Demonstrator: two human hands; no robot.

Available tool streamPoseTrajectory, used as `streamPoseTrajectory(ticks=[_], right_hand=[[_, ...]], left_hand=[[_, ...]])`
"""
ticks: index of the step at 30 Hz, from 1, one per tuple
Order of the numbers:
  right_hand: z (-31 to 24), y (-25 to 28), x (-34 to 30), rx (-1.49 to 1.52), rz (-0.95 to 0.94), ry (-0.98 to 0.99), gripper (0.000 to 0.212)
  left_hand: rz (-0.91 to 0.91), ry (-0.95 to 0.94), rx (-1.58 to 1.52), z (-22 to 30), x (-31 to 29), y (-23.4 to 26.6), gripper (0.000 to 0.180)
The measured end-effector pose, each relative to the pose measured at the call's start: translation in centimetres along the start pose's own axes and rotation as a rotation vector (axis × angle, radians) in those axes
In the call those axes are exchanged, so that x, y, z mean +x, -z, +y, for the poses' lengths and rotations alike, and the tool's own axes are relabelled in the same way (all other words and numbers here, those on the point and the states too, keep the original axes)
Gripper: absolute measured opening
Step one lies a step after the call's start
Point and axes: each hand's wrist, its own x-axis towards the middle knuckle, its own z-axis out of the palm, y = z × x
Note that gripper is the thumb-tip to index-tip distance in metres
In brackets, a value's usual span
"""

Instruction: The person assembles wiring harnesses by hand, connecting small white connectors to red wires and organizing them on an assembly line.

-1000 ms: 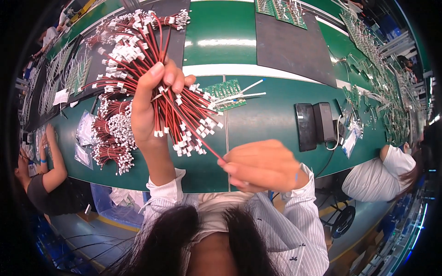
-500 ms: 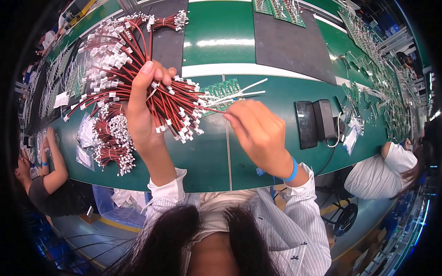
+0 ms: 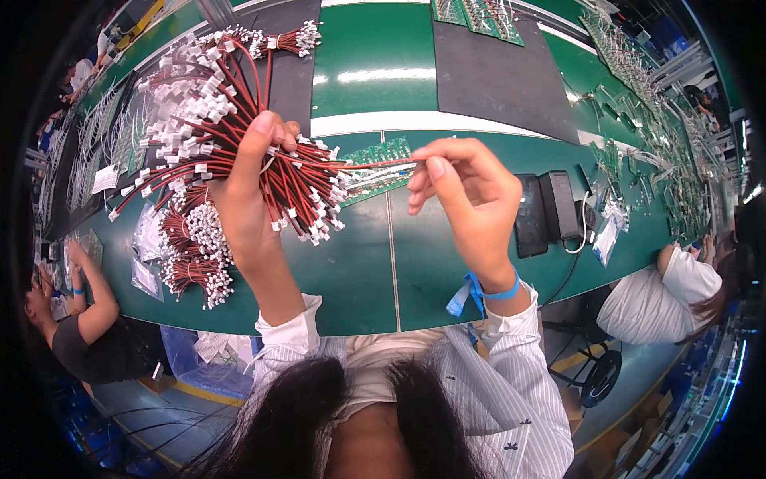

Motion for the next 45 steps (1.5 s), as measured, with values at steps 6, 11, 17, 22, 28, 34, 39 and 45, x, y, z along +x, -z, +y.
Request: streamPoseTrajectory(ticks=[6,11,17,22,28,34,39,45], right_hand=[[-0.6,-0.4,0.4,0.077,0.080,0.148,0.016],[0.4,0.2,0.5,0.301,0.135,-0.060,0.020],[0.7,-0.2,0.7,0.156,0.085,-0.148,0.018],[0.7,0.1,1.1,0.074,0.151,-0.119,0.018],[0.5,0.4,1.4,0.092,0.128,-0.111,0.018],[0.4,0.4,1.3,0.357,0.087,-0.081,0.019],[1.3,-2.1,1.8,0.166,0.039,0.027,0.014],[1.6,-4.3,3.0,-0.280,-0.030,0.416,0.012]], left_hand=[[0.007,0.109,-0.122,-0.8,0.2,0.2,0.007],[-0.031,0.080,-0.212,-0.5,0.5,0.1,0.008],[-0.024,0.116,-0.092,-0.2,0.0,-0.3,0.008],[-0.043,0.052,-0.009,0.2,-0.2,-0.5,0.008],[-0.014,0.055,0.161,0.4,-0.5,-0.5,0.011],[-0.008,0.034,0.190,0.1,-0.4,-0.9,0.012],[0.003,0.133,0.163,-0.5,-0.8,-1.9,0.012],[-0.001,0.033,0.055,-0.8,-1.4,-2.8,0.011]])
